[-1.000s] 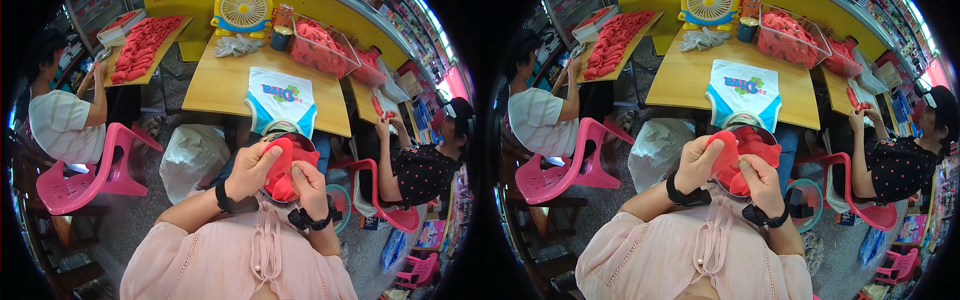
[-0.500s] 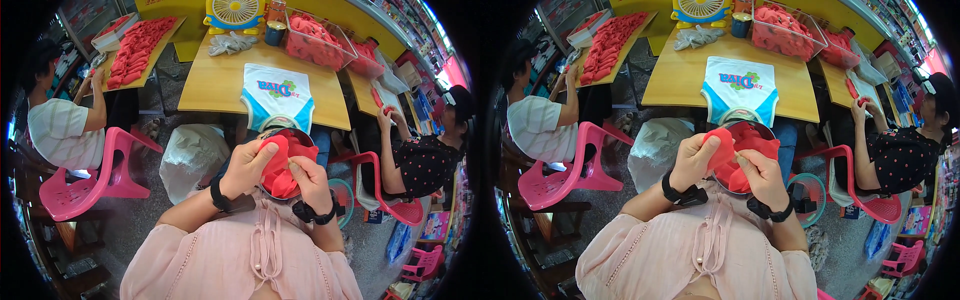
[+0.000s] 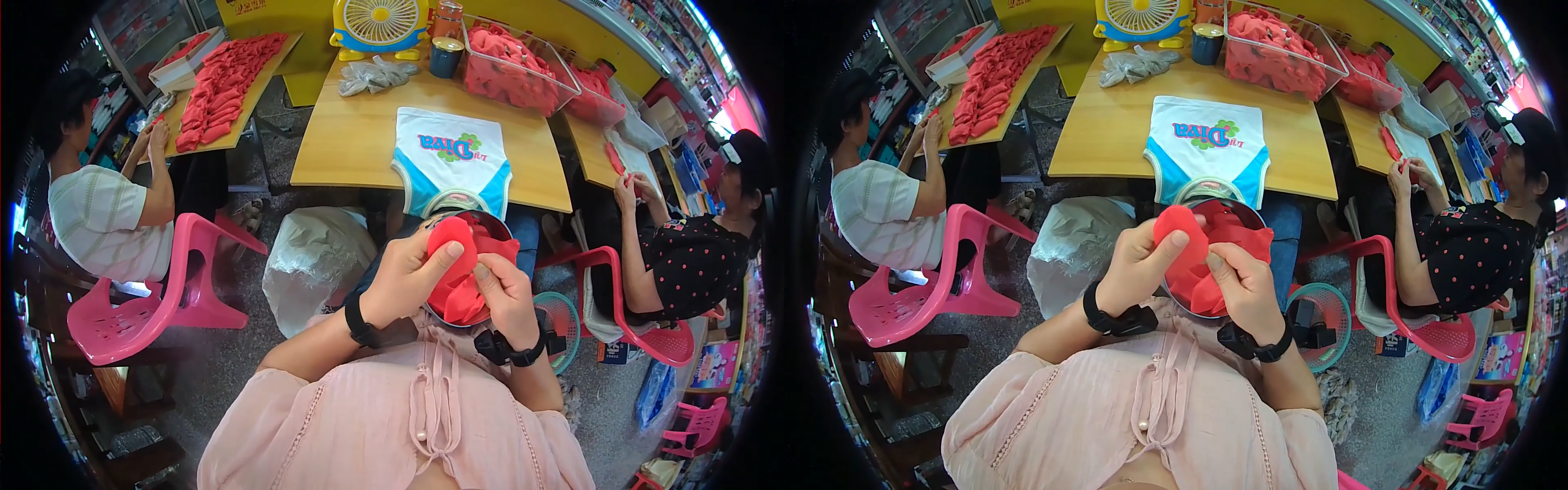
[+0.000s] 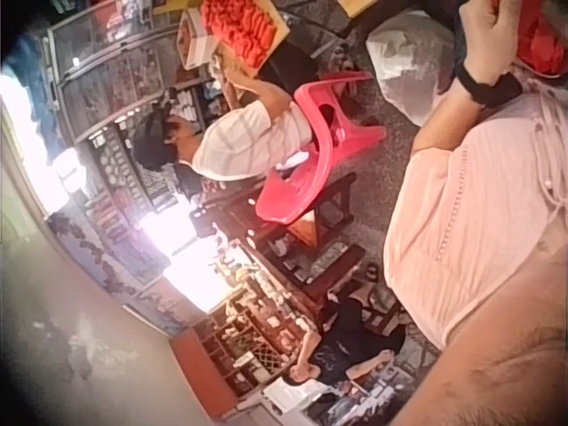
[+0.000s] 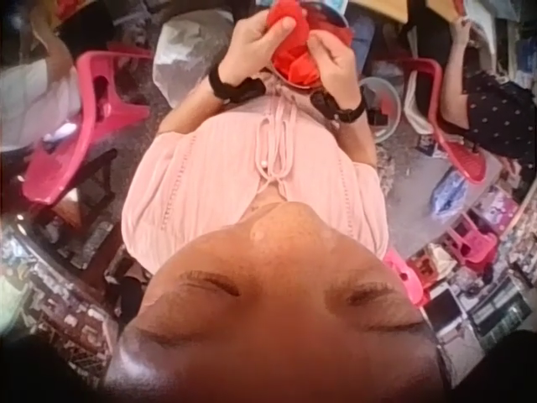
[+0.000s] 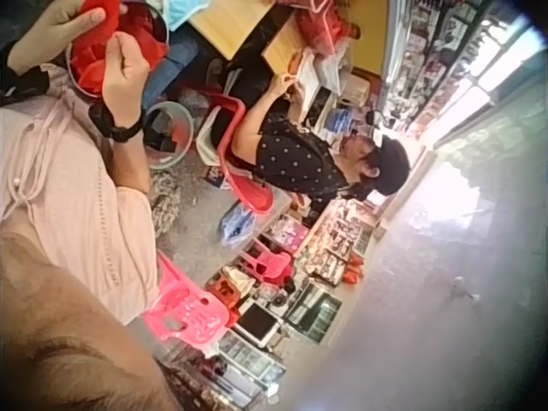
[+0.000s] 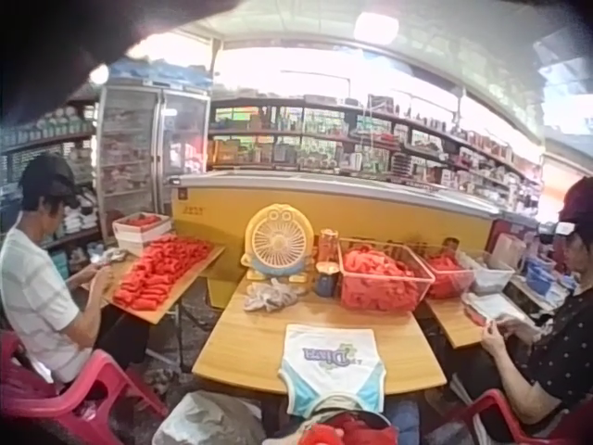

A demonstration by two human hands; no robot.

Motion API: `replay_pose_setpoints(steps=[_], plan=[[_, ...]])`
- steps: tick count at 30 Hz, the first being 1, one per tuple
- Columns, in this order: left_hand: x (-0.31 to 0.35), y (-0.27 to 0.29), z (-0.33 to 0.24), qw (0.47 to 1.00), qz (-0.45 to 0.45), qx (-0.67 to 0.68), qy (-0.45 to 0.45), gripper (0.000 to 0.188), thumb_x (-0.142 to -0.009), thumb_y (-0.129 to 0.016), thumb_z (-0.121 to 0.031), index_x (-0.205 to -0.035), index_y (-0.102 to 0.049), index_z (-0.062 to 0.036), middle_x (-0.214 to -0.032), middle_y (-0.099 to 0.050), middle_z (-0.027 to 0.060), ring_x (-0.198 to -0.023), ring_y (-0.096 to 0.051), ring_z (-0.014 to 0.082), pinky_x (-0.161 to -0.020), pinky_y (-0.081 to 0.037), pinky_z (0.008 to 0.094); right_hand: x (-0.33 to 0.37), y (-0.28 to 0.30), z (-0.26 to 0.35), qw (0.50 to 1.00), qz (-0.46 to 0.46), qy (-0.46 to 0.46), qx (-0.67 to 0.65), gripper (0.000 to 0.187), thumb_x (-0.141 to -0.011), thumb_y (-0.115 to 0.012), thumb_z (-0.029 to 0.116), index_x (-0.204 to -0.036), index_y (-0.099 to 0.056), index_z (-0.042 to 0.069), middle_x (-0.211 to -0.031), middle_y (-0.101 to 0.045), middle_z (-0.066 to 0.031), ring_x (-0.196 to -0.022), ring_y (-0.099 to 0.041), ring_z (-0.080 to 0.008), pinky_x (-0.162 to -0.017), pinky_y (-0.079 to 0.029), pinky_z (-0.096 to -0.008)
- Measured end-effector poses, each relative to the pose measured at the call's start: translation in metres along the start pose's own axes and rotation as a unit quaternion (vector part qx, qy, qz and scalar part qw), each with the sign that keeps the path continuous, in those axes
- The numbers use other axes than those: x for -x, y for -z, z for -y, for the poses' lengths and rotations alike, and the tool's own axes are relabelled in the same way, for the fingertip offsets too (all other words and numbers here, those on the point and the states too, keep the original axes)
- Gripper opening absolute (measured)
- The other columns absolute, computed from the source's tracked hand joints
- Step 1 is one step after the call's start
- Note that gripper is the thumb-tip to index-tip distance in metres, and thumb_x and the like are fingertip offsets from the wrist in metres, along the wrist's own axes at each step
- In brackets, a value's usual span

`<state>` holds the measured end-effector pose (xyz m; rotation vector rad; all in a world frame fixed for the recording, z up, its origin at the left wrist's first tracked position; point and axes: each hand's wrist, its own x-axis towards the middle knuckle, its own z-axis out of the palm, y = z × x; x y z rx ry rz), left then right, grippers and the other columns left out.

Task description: Folding and shaping small pink fabric pieces using a wooden stick to prepare them for assembly.

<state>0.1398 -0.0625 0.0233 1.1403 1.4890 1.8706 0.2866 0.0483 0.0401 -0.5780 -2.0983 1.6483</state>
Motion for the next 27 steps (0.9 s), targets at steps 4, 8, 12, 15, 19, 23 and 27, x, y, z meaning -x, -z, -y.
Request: replay_pose_setpoints(steps=[4,8,12,15,19,23,27], plan=[[0.001,0.001,-0.009,0.998,-0.029,0.050,0.034,0.034,-0.102,-0.049,-0.026,-0.114,-0.063,0.0027,-0.096,-0.070,0.0074,-0.086,-0.064,0.0108,-0.078,-0.051,0.0247,0.000,-0.004,0.000,0.997,0.008,0.071,0.017,0.021,-0.099,-0.055,0.016,-0.104,-0.062,-0.003,-0.081,-0.062,-0.0009,-0.070,-0.055,-0.0073,-0.062,-0.044,-0.0209],[0.004,-0.004,-0.001,0.989,-0.050,0.124,0.063,0.029,-0.099,-0.055,-0.023,-0.112,-0.064,0.0026,-0.100,-0.067,0.0050,-0.089,-0.057,0.0072,-0.079,-0.048,0.0237,0.004,-0.010,0.002,0.981,0.034,-0.053,-0.183,0.024,-0.103,-0.047,0.021,-0.098,-0.059,0.001,-0.064,-0.040,0.0078,-0.051,-0.029,-0.0008,-0.045,-0.021,-0.0204],[-0.004,0.003,0.002,0.996,-0.042,0.073,0.019,0.025,-0.097,-0.059,-0.019,-0.109,-0.064,0.0021,-0.098,-0.064,0.0045,-0.088,-0.057,0.0095,-0.078,-0.046,0.0238,0.001,-0.010,0.003,0.985,0.023,-0.036,-0.165,0.023,-0.103,-0.047,0.020,-0.098,-0.059,0.001,-0.063,-0.041,0.0073,-0.052,-0.030,-0.0003,-0.045,-0.022,-0.0199],[-0.008,0.008,-0.006,0.997,-0.061,0.039,-0.016,0.019,-0.095,-0.062,-0.015,-0.104,-0.067,0.0011,-0.097,-0.061,0.0049,-0.088,-0.057,0.0117,-0.077,-0.045,0.0234,0.002,-0.010,-0.003,0.996,0.035,-0.019,-0.078,0.022,-0.101,-0.052,0.016,-0.105,-0.062,-0.003,-0.081,-0.061,-0.0003,-0.070,-0.051,-0.0053,-0.062,-0.041,-0.0201],[-0.010,0.014,-0.011,0.996,-0.035,0.008,-0.077,0.015,-0.090,-0.065,-0.011,-0.102,-0.072,-0.0047,-0.110,-0.056,0.0069,-0.101,-0.054,0.0157,-0.084,-0.044,0.0271,-0.001,-0.001,-0.002,0.991,0.088,-0.078,-0.064,0.021,-0.100,-0.052,0.015,-0.105,-0.062,-0.004,-0.091,-0.064,-0.0029,-0.082,-0.056,-0.0085,-0.073,-0.045,-0.0225],[-0.010,0.020,-0.015,0.979,0.061,-0.088,-0.172,0.017,-0.091,-0.061,-0.010,-0.103,-0.073,-0.0083,-0.141,-0.044,0.0148,-0.131,-0.040,0.0257,-0.106,-0.030,0.0403,-0.002,-0.001,-0.004,0.995,0.056,-0.050,-0.070,0.020,-0.100,-0.053,0.015,-0.103,-0.062,-0.003,-0.089,-0.064,-0.0032,-0.082,-0.056,-0.0087,-0.073,-0.045,-0.0229],[-0.008,0.001,-0.017,0.990,-0.011,0.113,-0.080,0.023,-0.094,-0.057,-0.012,-0.111,-0.068,-0.0016,-0.149,-0.035,0.0197,-0.138,-0.035,0.0223,-0.109,-0.030,0.0378,-0.002,-0.001,-0.006,0.999,0.023,-0.003,-0.035,0.019,-0.099,-0.054,0.014,-0.102,-0.062,-0.003,-0.088,-0.065,-0.0037,-0.081,-0.057,-0.0099,-0.072,-0.046,-0.0239]])
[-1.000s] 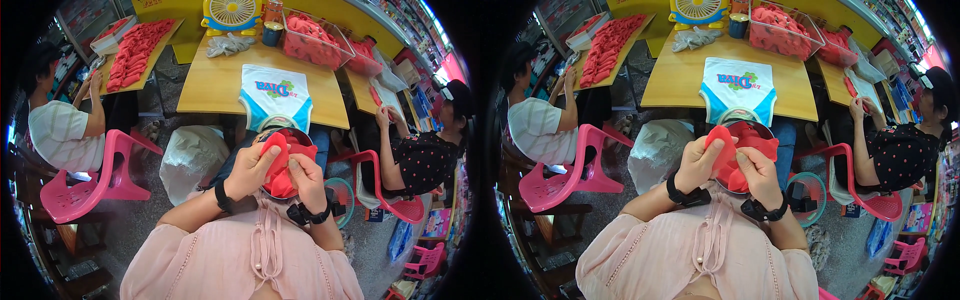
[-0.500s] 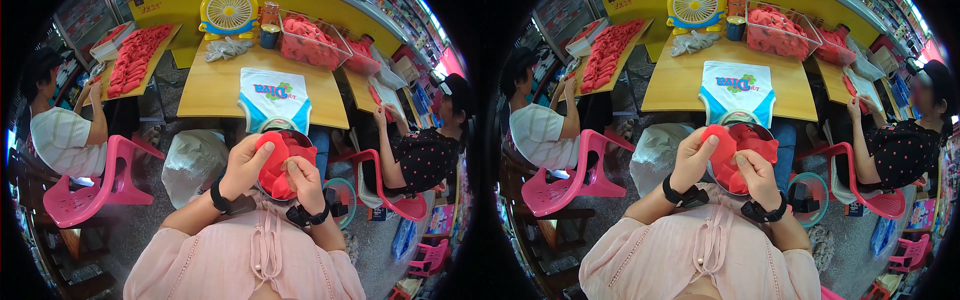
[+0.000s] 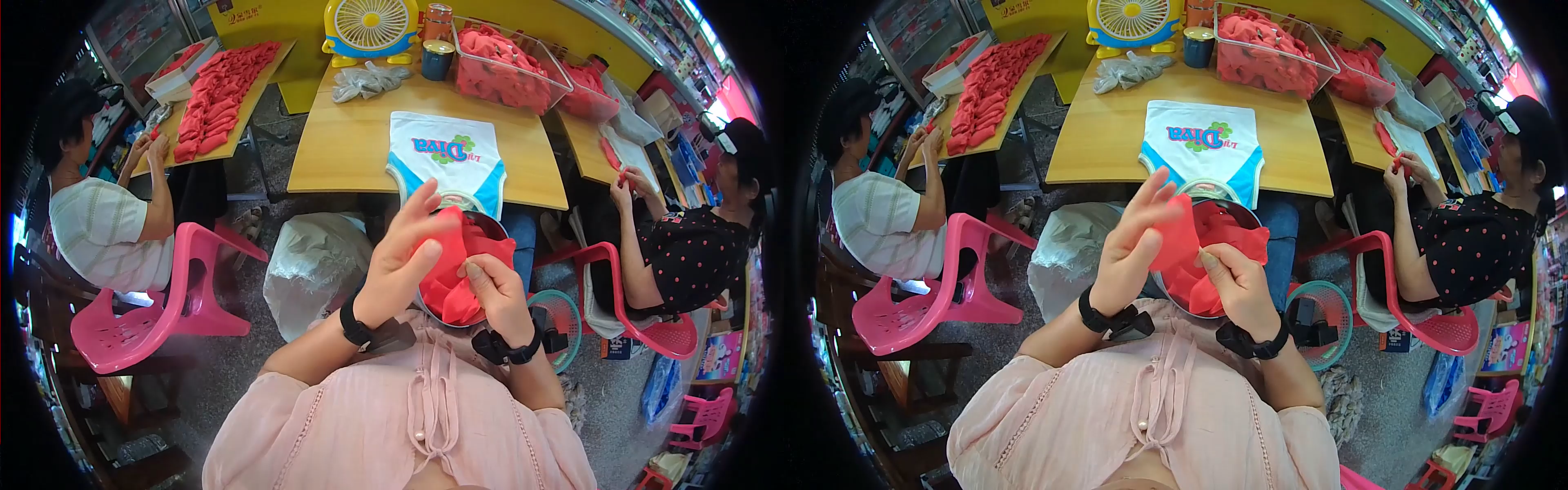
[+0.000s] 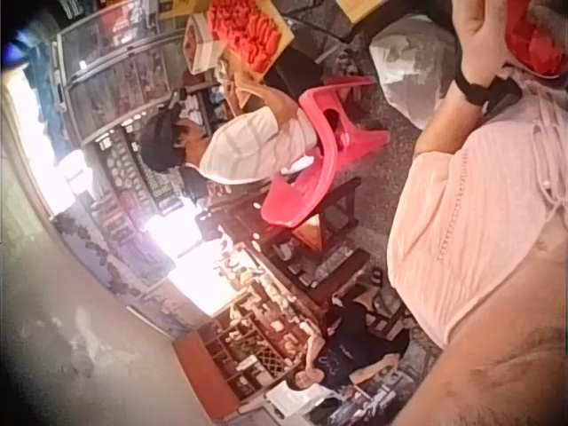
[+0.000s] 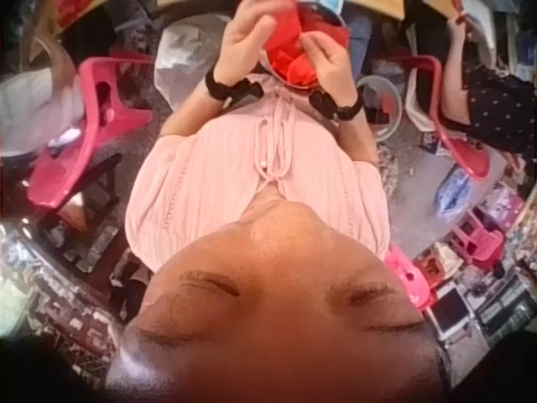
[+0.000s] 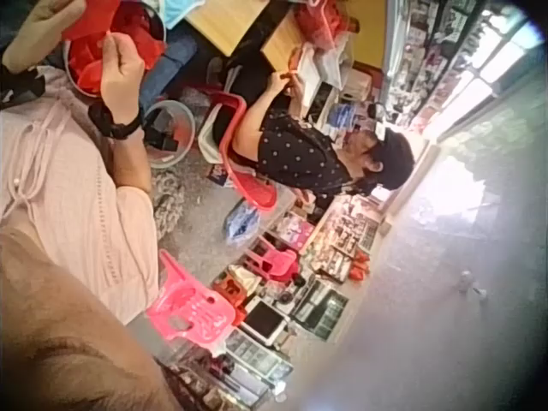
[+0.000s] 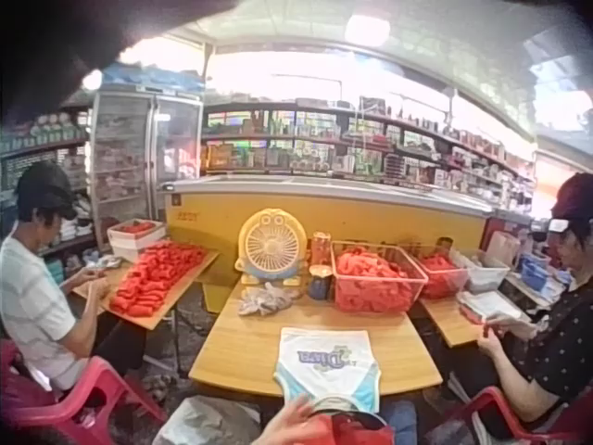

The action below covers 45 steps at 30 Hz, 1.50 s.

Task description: Folding and shaping small pink fabric pieces using a wooden stick to prepare them for assembly.

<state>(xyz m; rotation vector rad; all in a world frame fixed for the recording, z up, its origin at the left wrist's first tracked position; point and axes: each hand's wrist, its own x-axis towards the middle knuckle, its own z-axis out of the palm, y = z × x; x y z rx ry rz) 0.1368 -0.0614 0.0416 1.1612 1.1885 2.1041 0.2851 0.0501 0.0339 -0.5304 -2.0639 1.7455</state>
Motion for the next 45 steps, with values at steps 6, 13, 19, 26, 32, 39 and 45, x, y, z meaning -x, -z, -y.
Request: replay_pose_setpoints(steps=[6,13,19,26,32,39,45], plan=[[0.001,0.006,0.002,0.967,-0.019,0.062,0.245,0.022,-0.092,-0.067,-0.018,-0.099,-0.066,0.0026,-0.080,-0.063,-0.0040,-0.070,-0.053,0.0027,-0.061,-0.044,0.0205,0.000,-0.002,0.001,0.994,-0.025,0.065,0.080,0.019,-0.099,-0.054,0.014,-0.102,-0.061,-0.003,-0.083,-0.063,-0.0031,-0.077,-0.057,-0.0095,-0.069,-0.045,-0.0239],[0.013,-0.001,0.014,0.983,0.000,-0.059,0.174,0.022,-0.092,-0.067,-0.018,-0.082,-0.065,0.0017,-0.068,-0.053,-0.0060,-0.066,-0.044,0.0020,-0.055,-0.038,0.0215,0.001,0.002,-0.003,0.979,-0.036,-0.070,-0.188,0.021,-0.100,-0.054,0.016,-0.106,-0.061,-0.003,-0.077,-0.058,0.0006,-0.070,-0.054,-0.0068,-0.062,-0.043,-0.0218],[0.013,-0.004,0.009,0.988,0.015,-0.059,0.142,0.025,-0.091,-0.067,-0.019,-0.079,-0.063,0.0018,-0.064,-0.052,-0.0029,-0.063,-0.042,0.0028,-0.053,-0.037,0.0237,0.002,0.006,0.006,0.999,0.023,0.007,0.031,0.018,-0.100,-0.053,0.012,-0.105,-0.061,-0.003,-0.079,-0.058,0.0031,-0.071,-0.052,-0.0044,-0.062,-0.042,-0.0196],[0.012,0.003,0.007,0.959,0.115,-0.183,0.184,0.025,-0.091,-0.067,-0.022,-0.086,-0.065,0.0030,-0.065,-0.056,0.0017,-0.062,-0.049,0.0070,-0.055,-0.042,0.0252,0.001,0.002,-0.003,0.999,-0.043,0.030,-0.005,0.015,-0.097,-0.055,0.009,-0.104,-0.062,-0.003,-0.078,-0.061,-0.0039,-0.072,-0.055,-0.0098,-0.066,-0.046,-0.0242],[0.002,0.009,0.000,0.980,0.020,-0.139,0.139,0.027,-0.097,-0.058,-0.020,-0.090,-0.063,0.0058,-0.071,-0.058,0.0116,-0.067,-0.052,0.0119,-0.064,-0.045,0.0263,-0.001,0.000,0.005,0.965,-0.047,0.151,0.209,0.016,-0.097,-0.054,0.009,-0.101,-0.061,-0.005,-0.077,-0.064,-0.0091,-0.069,-0.058,-0.0118,-0.062,-0.047,-0.0278],[0.006,0.011,0.008,0.968,0.012,-0.249,0.028,0.031,-0.100,-0.054,-0.023,-0.094,-0.069,0.0030,-0.075,-0.063,0.0024,-0.069,-0.057,0.0085,-0.062,-0.045,0.0240,0.003,-0.007,0.002,0.989,-0.040,0.080,0.116,0.019,-0.098,-0.055,0.013,-0.100,-0.062,-0.004,-0.079,-0.064,-0.0084,-0.068,-0.058,-0.0112,-0.060,-0.046,-0.0268],[0.006,0.012,-0.002,0.985,-0.075,-0.124,0.093,0.024,-0.097,-0.058,-0.019,-0.096,-0.067,0.0030,-0.075,-0.063,0.0090,-0.067,-0.056,0.0138,-0.063,-0.046,0.0261,0.007,-0.010,0.004,1.000,-0.026,0.013,-0.010,0.023,-0.100,-0.053,0.017,-0.102,-0.062,-0.004,-0.079,-0.062,-0.0024,-0.071,-0.056,-0.0086,-0.063,-0.045,-0.0227]])
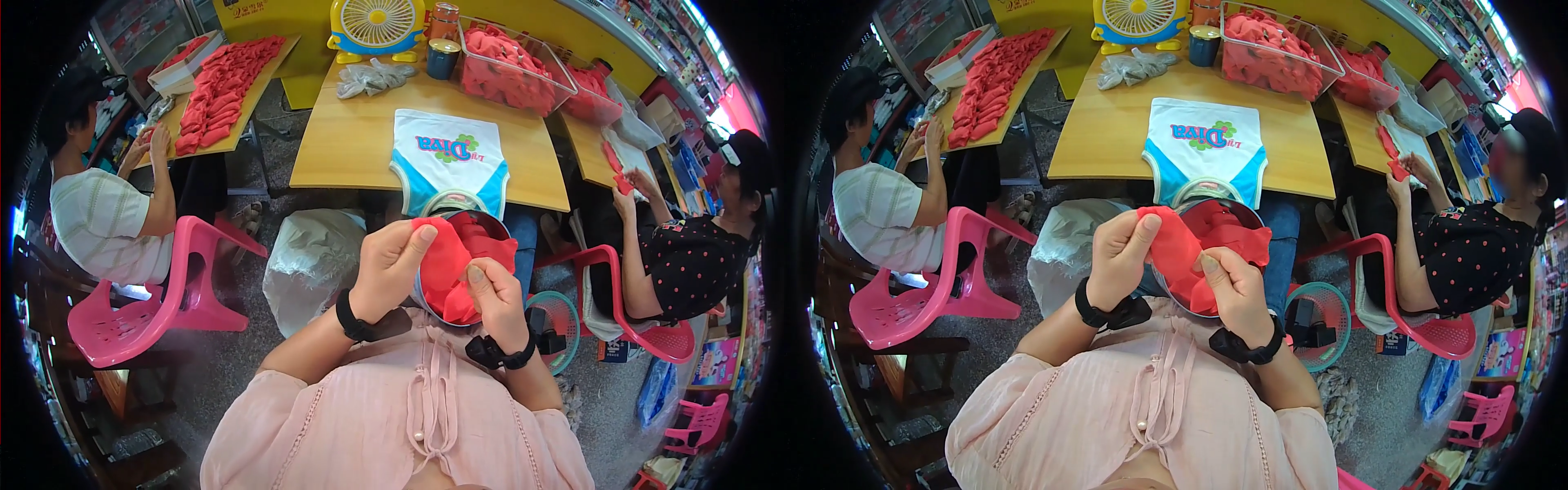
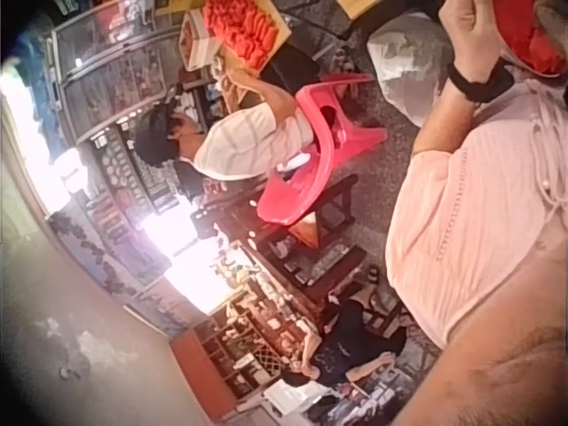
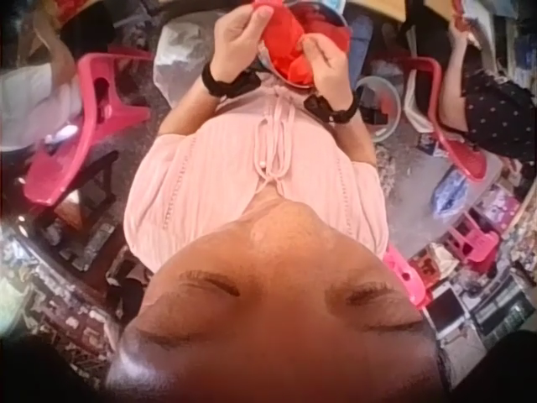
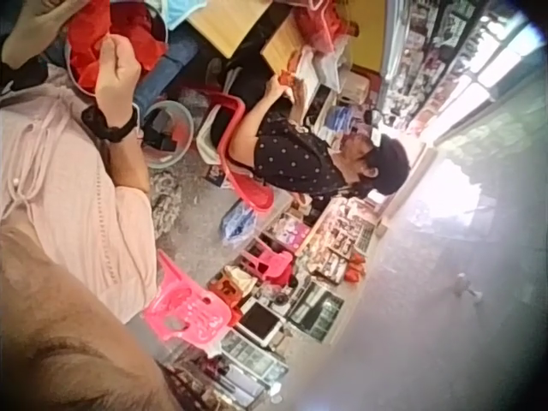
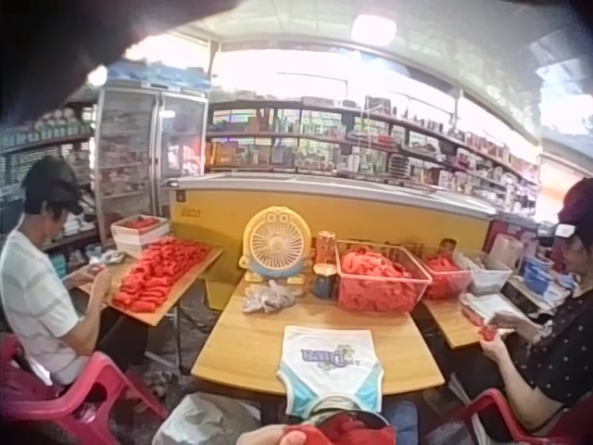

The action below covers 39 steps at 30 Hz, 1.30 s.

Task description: Folding and shaping small pink fabric pieces using a wooden stick to prepare them for assembly.

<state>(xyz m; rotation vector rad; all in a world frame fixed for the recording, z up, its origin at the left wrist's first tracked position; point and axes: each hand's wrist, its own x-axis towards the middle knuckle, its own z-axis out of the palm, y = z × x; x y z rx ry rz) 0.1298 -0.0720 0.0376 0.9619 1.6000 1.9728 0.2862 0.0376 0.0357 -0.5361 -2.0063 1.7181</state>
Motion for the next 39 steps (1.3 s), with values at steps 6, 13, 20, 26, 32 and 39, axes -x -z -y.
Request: replay_pose_setpoints(steps=[6,13,20,26,32,39], plan=[[0.008,-0.009,0.006,0.995,0.064,-0.060,-0.039,0.023,-0.097,-0.058,-0.018,-0.100,-0.067,0.0031,-0.080,-0.065,0.0070,-0.074,-0.058,0.0095,-0.066,-0.046,0.0254,0.002,-0.001,-0.004,0.989,0.002,-0.078,-0.128,0.022,-0.101,-0.052,0.016,-0.103,-0.061,-0.004,-0.080,-0.063,-0.0033,-0.074,-0.057,-0.0102,-0.067,-0.046,-0.0241],[0.004,-0.009,0.008,0.998,0.042,0.004,-0.053,0.014,-0.093,-0.064,-0.010,-0.098,-0.068,0.0028,-0.078,-0.064,0.0008,-0.070,-0.057,0.0061,-0.062,-0.045,0.0222,-0.002,0.005,0.006,0.993,0.027,0.033,0.106,0.020,-0.099,-0.055,0.015,-0.099,-0.062,-0.004,-0.081,-0.065,-0.0060,-0.072,-0.056,-0.0096,-0.065,-0.046,-0.0248],[0.005,-0.011,0.013,0.999,0.020,0.034,-0.032,0.015,-0.090,-0.068,-0.010,-0.096,-0.068,0.0035,-0.077,-0.060,0.0026,-0.069,-0.052,0.0069,-0.061,-0.043,0.0228,0.001,0.001,0.002,0.999,-0.008,-0.019,-0.028,0.023,-0.101,-0.052,0.017,-0.100,-0.061,-0.004,-0.076,-0.062,-0.0007,-0.066,-0.054,-0.0096,-0.061,-0.044,-0.0239],[0.002,-0.004,0.008,0.994,0.089,0.062,0.019,0.017,-0.094,-0.063,-0.010,-0.105,-0.069,0.0007,-0.093,-0.067,0.0002,-0.077,-0.059,0.0061,-0.066,-0.045,0.0213,0.003,0.004,0.002,0.985,0.022,-0.090,-0.148,0.023,-0.101,-0.052,0.019,-0.099,-0.061,-0.002,-0.073,-0.054,0.0029,-0.063,-0.044,-0.0029,-0.056,-0.035,-0.0195],[-0.004,0.000,0.011,0.995,0.056,0.059,-0.049,0.013,-0.091,-0.067,-0.009,-0.098,-0.068,0.0019,-0.088,-0.065,0.0035,-0.082,-0.058,0.0089,-0.072,-0.046,0.0230,-0.001,0.002,0.000,1.000,0.022,0.021,0.001,0.021,-0.101,-0.051,0.019,-0.099,-0.061,0.001,-0.069,-0.048,0.0048,-0.055,-0.037,-0.0011,-0.048,-0.027,-0.0189],[0.010,-0.019,0.017,0.975,0.005,0.220,-0.030,0.012,-0.092,-0.065,-0.007,-0.100,-0.069,0.0006,-0.093,-0.064,0.0042,-0.085,-0.058,0.0091,-0.074,-0.046,0.0234,0.001,0.000,-0.003,0.976,0.063,-0.064,-0.197,0.019,-0.100,-0.053,0.015,-0.104,-0.060,-0.002,-0.076,-0.056,0.0022,-0.068,-0.048,-0.0039,-0.060,-0.038,-0.0188]])
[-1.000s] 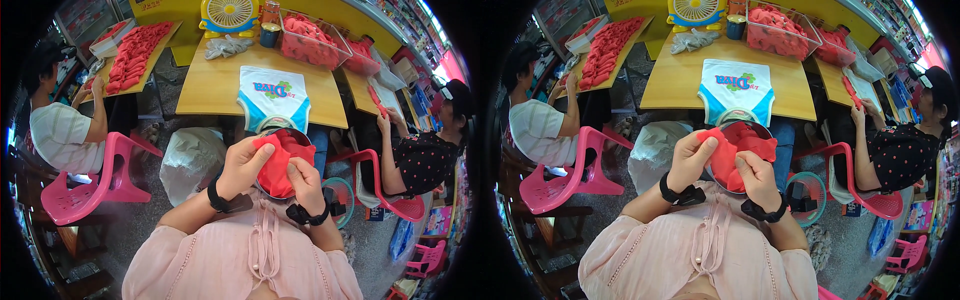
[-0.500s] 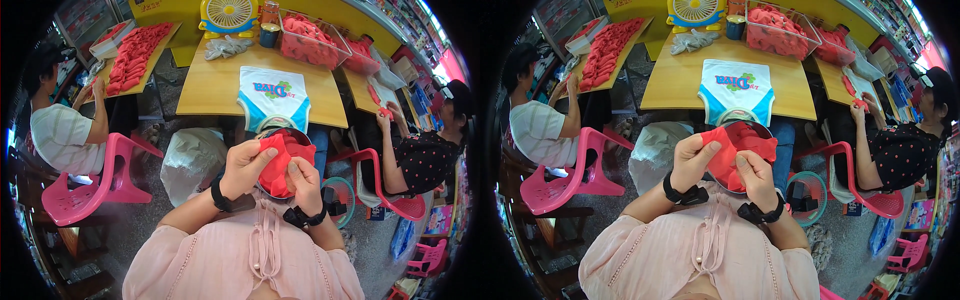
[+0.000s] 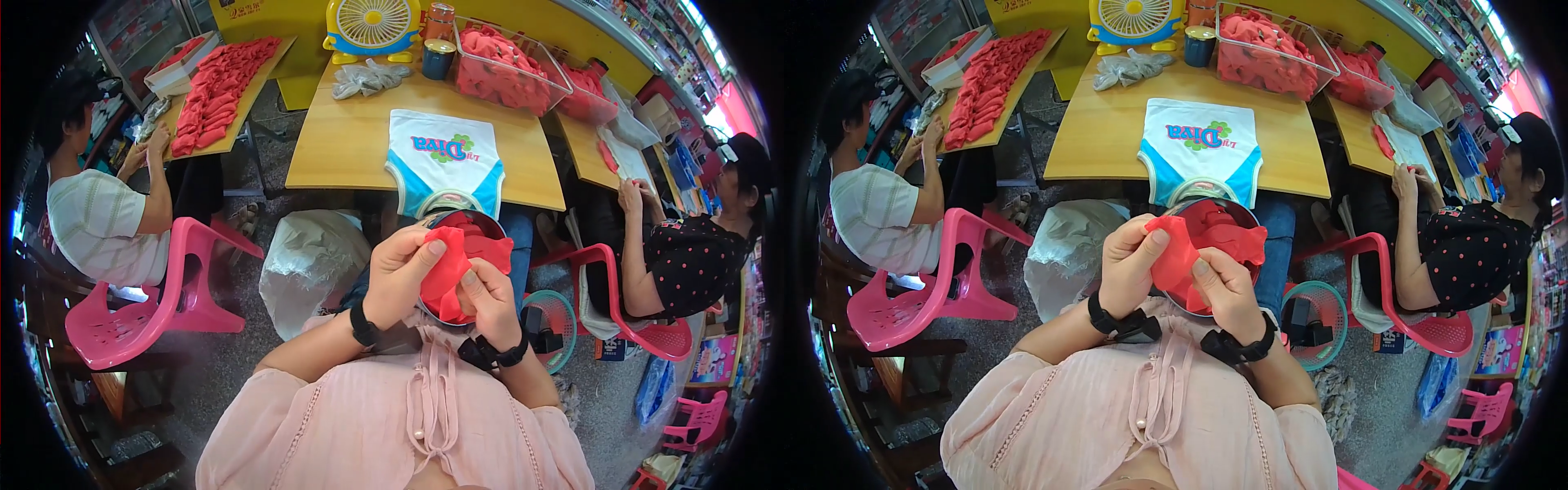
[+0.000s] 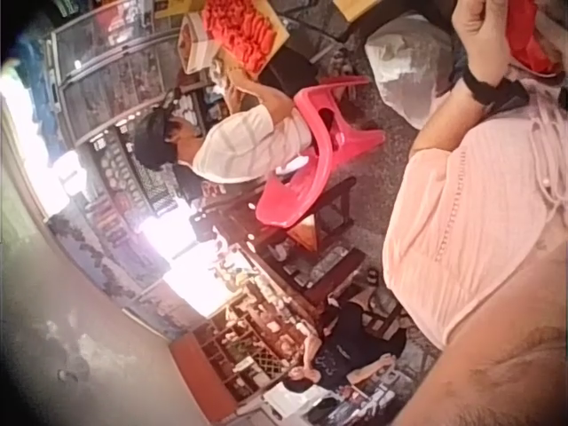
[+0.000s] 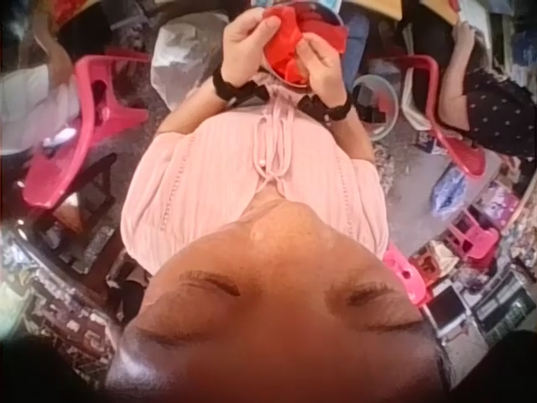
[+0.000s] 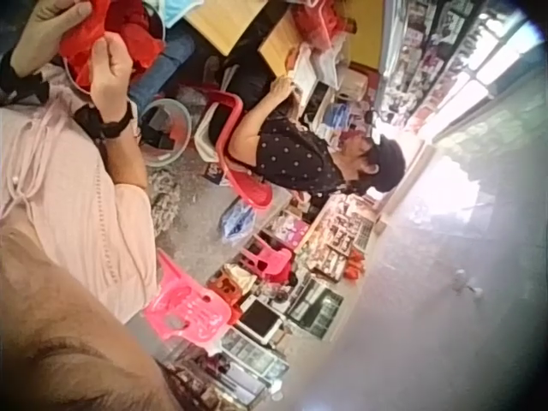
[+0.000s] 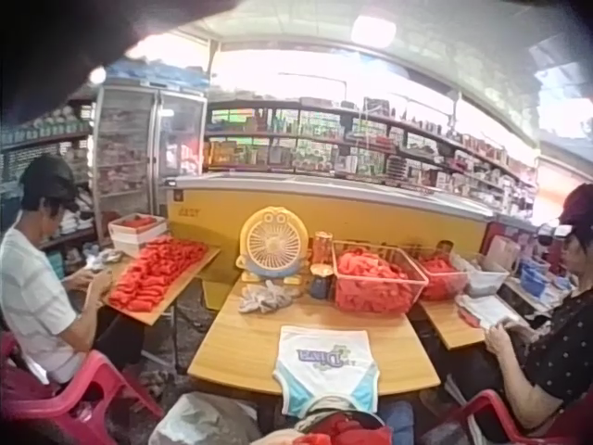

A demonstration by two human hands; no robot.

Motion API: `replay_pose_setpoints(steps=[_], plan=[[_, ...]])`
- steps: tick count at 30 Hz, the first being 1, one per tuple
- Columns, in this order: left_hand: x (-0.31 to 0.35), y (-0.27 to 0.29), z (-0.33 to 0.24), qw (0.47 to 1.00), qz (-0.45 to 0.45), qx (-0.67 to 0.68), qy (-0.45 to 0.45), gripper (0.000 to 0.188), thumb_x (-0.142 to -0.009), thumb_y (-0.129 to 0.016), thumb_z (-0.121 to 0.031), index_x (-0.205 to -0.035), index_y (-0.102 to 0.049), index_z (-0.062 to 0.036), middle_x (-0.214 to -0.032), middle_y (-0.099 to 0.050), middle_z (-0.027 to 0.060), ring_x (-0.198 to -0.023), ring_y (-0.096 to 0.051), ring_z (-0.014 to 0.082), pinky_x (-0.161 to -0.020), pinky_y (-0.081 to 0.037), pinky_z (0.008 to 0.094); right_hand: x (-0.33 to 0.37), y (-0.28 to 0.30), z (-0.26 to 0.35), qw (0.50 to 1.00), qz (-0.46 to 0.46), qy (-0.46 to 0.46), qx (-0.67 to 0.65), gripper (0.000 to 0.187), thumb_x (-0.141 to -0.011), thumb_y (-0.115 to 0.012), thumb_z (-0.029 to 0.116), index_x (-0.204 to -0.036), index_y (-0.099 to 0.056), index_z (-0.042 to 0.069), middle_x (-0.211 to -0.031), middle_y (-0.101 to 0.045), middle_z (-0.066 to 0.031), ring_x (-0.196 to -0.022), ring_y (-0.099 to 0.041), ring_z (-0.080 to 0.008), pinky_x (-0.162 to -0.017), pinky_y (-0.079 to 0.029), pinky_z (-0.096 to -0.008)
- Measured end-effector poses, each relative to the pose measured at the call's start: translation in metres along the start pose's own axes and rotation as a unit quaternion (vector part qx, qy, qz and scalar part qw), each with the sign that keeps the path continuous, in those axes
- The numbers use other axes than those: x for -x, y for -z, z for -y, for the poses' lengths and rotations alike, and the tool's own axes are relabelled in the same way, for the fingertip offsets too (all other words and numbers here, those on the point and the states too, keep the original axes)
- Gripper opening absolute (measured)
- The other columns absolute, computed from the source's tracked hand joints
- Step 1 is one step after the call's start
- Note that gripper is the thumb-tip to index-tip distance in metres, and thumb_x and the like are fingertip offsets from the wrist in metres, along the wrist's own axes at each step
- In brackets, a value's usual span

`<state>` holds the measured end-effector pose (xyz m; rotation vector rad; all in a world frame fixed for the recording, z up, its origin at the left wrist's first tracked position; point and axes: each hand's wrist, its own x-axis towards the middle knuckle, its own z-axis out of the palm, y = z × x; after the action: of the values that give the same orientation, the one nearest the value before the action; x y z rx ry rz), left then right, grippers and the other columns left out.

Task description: Folding and shaping small pink fabric pieces using a wooden stick to prepare them for assembly.

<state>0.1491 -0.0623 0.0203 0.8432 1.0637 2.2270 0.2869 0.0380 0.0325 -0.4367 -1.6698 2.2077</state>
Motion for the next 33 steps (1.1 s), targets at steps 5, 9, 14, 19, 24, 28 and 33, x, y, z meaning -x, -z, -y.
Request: replay_pose_setpoints(steps=[5,9,14,19,24,28,33], plan=[[-0.010,0.007,-0.014,0.989,0.038,-0.141,-0.027,0.019,-0.097,-0.059,-0.016,-0.099,-0.069,0.0011,-0.092,-0.064,0.0029,-0.080,-0.057,0.0084,-0.071,-0.045,0.0223,-0.001,0.000,0.003,0.975,-0.033,0.066,0.210,0.019,-0.099,-0.054,0.014,-0.102,-0.061,-0.004,-0.079,-0.062,-0.0034,-0.070,-0.054,-0.0089,-0.064,-0.044,-0.0229],[-0.007,0.004,-0.018,0.985,0.059,-0.161,0.020,0.025,-0.098,-0.056,-0.018,-0.095,-0.069,0.0024,-0.099,-0.068,0.0066,-0.082,-0.061,0.0099,-0.073,-0.048,0.0241,-0.003,0.000,0.003,0.963,-0.028,0.082,0.257,0.019,-0.099,-0.054,0.013,-0.101,-0.061,-0.004,-0.082,-0.064,-0.0081,-0.074,-0.058,-0.0115,-0.068,-0.046,-0.0252],[-0.007,0.007,-0.014,0.984,0.067,-0.162,0.008,0.026,-0.099,-0.055,-0.019,-0.099,-0.068,0.0033,-0.103,-0.068,0.0081,-0.085,-0.061,0.0103,-0.076,-0.048,0.0243,-0.002,0.003,-0.002,0.962,-0.045,0.110,0.247,0.020,-0.099,-0.054,0.015,-0.100,-0.061,-0.004,-0.078,-0.062,-0.0050,-0.068,-0.054,-0.0095,-0.062,-0.044,-0.0236],[-0.002,0.007,-0.009,0.998,0.028,-0.059,0.006,0.025,-0.099,-0.055,-0.018,-0.109,-0.065,0.0023,-0.106,-0.068,0.0092,-0.089,-0.062,0.0109,-0.079,-0.049,0.0245,0.003,-0.001,0.002,0.999,-0.023,-0.001,0.037,0.020,-0.101,-0.051,0.017,-0.099,-0.060,0.000,-0.071,-0.050,0.0051,-0.059,-0.039,-0.0017,-0.053,-0.030,-0.0183],[-0.010,-0.002,-0.025,0.997,0.004,-0.031,0.066,0.019,-0.095,-0.061,-0.012,-0.107,-0.065,0.0018,-0.105,-0.067,0.0079,-0.090,-0.061,0.0103,-0.079,-0.049,0.0233,0.000,0.003,0.004,0.996,-0.007,0.028,0.081,0.021,-0.102,-0.050,0.018,-0.098,-0.059,0.000,-0.069,-0.048,0.0054,-0.056,-0.036,-0.0013,-0.049,-0.028,-0.0190],[-0.014,0.017,-0.013,0.994,0.043,-0.102,-0.013,0.015,-0.090,-0.067,-0.006,-0.103,-0.065,0.0002,-0.098,-0.065,0.0026,-0.085,-0.060,0.0067,-0.076,-0.048,0.0212,-0.002,-0.002,0.002,0.992,-0.013,0.050,0.111,0.023,-0.102,-0.049,0.020,-0.096,-0.059,0.001,-0.065,-0.045,0.0058,-0.051,-0.033,-0.0020,-0.046,-0.025,-0.0206],[-0.005,0.002,-0.004,0.997,0.011,0.045,0.069,0.008,-0.092,-0.065,-0.006,-0.098,-0.063,-0.0027,-0.094,-0.064,-0.0014,-0.085,-0.058,0.0050,-0.074,-0.047,0.0204,-0.001,0.000,-0.009,0.998,0.010,0.020,-0.067,0.024,-0.102,-0.049,0.024,-0.099,-0.058,0.002,-0.060,-0.039,0.0064,-0.048,-0.029,-0.0027,-0.044,-0.021,-0.0225]])
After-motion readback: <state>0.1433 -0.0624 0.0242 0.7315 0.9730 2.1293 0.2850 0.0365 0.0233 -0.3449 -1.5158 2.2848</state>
